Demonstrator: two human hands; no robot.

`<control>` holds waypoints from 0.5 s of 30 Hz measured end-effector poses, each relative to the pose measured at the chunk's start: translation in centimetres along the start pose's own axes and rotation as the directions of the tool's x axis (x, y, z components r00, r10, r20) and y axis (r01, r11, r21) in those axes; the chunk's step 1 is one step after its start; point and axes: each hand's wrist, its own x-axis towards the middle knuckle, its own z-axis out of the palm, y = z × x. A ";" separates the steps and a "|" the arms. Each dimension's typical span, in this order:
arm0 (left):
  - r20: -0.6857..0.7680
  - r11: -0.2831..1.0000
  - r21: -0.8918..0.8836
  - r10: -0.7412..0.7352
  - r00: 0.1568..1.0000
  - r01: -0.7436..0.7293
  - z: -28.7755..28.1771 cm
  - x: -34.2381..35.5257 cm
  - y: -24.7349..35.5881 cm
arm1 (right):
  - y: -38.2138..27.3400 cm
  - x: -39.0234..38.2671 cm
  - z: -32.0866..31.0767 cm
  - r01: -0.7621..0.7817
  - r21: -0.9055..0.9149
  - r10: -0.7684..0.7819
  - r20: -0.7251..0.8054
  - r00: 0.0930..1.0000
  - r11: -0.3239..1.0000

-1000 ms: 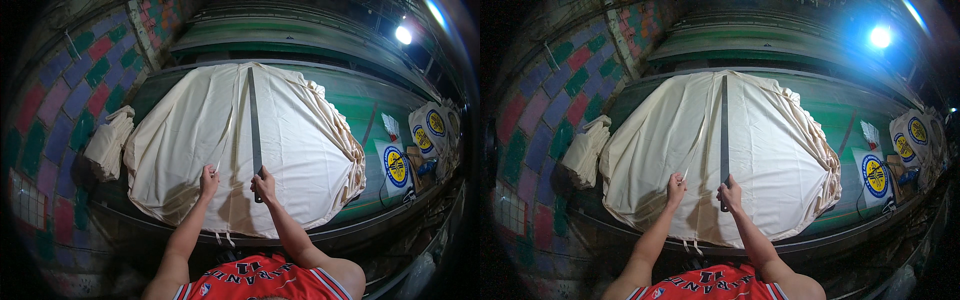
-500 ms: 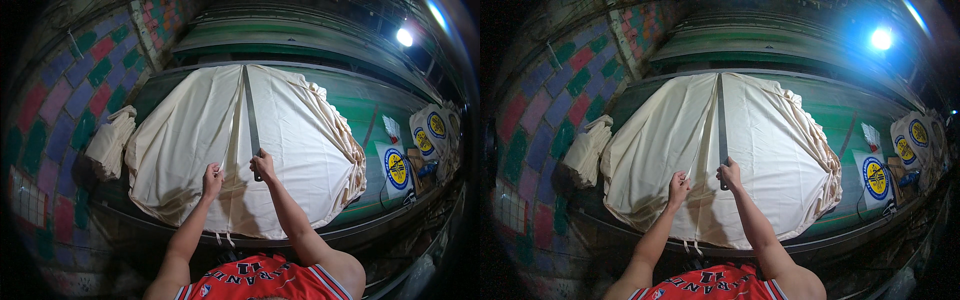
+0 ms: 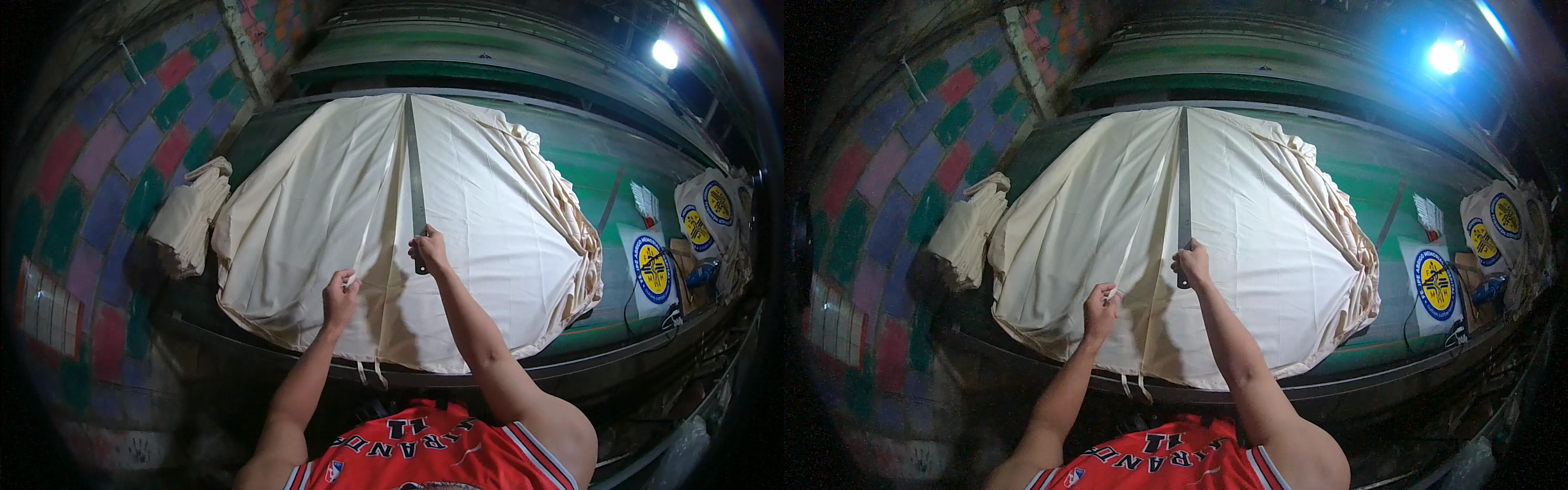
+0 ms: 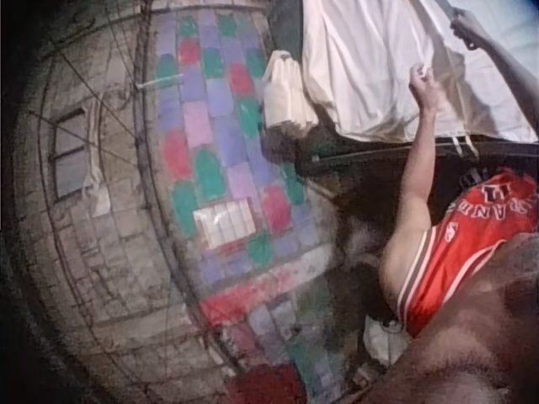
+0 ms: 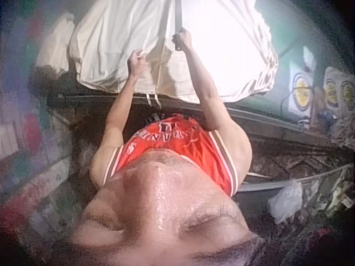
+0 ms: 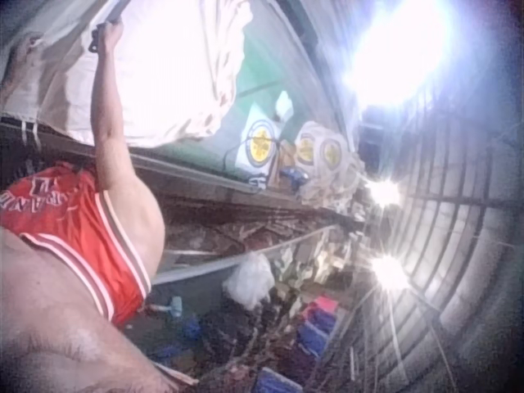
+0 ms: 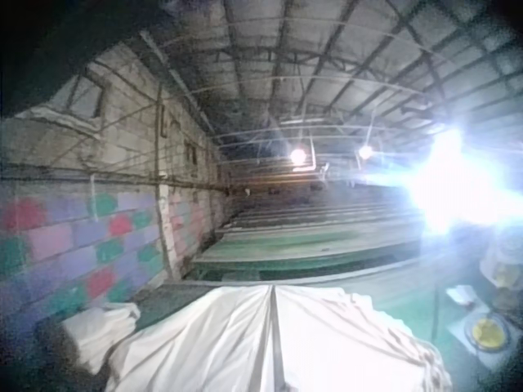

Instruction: The person unfolds a large beige fabric on a green worktable, smooths it out, and uses a long metal straightedge to guide a knife while cutting the fabric into sections. The person repeatedly repositions the straightedge and cuts along its edge.

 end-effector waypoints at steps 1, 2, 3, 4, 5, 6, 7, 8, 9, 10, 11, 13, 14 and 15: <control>-0.033 0.992 0.074 -0.099 0.995 0.102 -0.8 -0.2 -1.0 | 0.4 -0.2 -0.3 -0.010 -0.019 0.010 -0.010 1.000 1.000; -0.090 0.970 0.238 -0.019 0.996 0.040 -1.6 -0.6 -2.1 | 0.8 -0.5 -0.7 -0.050 -0.032 0.049 -0.031 0.998 0.998; -0.137 0.920 0.392 0.050 0.989 0.008 -2.4 -1.1 -3.2 | 1.4 -0.9 -1.3 -0.065 -0.041 0.064 -0.031 0.997 0.997; -0.160 0.841 0.539 0.042 0.986 0.051 -2.7 -1.7 -4.2 | 2.0 -1.3 -1.8 -0.029 -0.081 0.028 -0.021 0.999 0.996; -0.195 0.786 0.613 0.049 0.980 0.082 -3.1 -3.0 -5.2 | 2.8 -1.9 -2.5 -0.021 -0.120 0.018 -0.024 1.000 0.993; -0.135 0.797 0.604 0.087 0.987 0.013 -3.3 -3.7 -5.9 | 3.5 -2.4 -3.1 -0.034 -0.158 0.027 -0.041 0.999 0.987; -0.076 0.805 0.590 0.127 0.989 -0.058 -3.7 -4.7 -6.6 | 4.3 -3.0 -3.7 -0.031 -0.192 0.022 -0.050 0.999 0.981; -0.019 0.812 0.574 0.146 0.989 -0.109 -4.0 -5.4 -7.1 | 4.9 -3.5 -4.4 0.045 -0.346 -0.065 -0.046 0.997 0.937; 0.073 0.851 0.498 0.150 0.986 -0.166 -3.9 -6.2 -7.4 | 5.5 -4.0 -5.0 0.115 -0.492 -0.147 -0.028 0.989 0.863; 0.141 0.879 0.432 0.155 0.978 -0.201 -3.8 -7.0 -7.6 | 6.1 -4.5 -5.7 0.103 -0.636 -0.160 -0.033 0.986 0.765; 0.206 0.904 0.372 0.140 0.968 -0.210 -3.9 -7.8 -7.6 | 6.5 -5.0 -6.6 0.151 -0.769 -0.229 0.006 0.973 0.621; 0.316 0.924 0.336 0.074 0.946 -0.184 -4.3 -9.2 -7.2 | 7.0 -5.7 -7.8 0.205 -0.808 -0.326 0.016 0.945 0.553; 0.336 0.903 0.406 -0.002 0.942 -0.143 -4.7 -9.9 -6.7 | 7.1 -6.2 -8.2 0.200 -0.838 -0.363 0.003 0.932 0.507; 0.356 0.871 0.481 -0.090 0.930 -0.100 -5.1 -10.3 -6.1 | 7.2 -6.7 -8.4 0.192 -0.806 -0.351 -0.020 0.936 0.560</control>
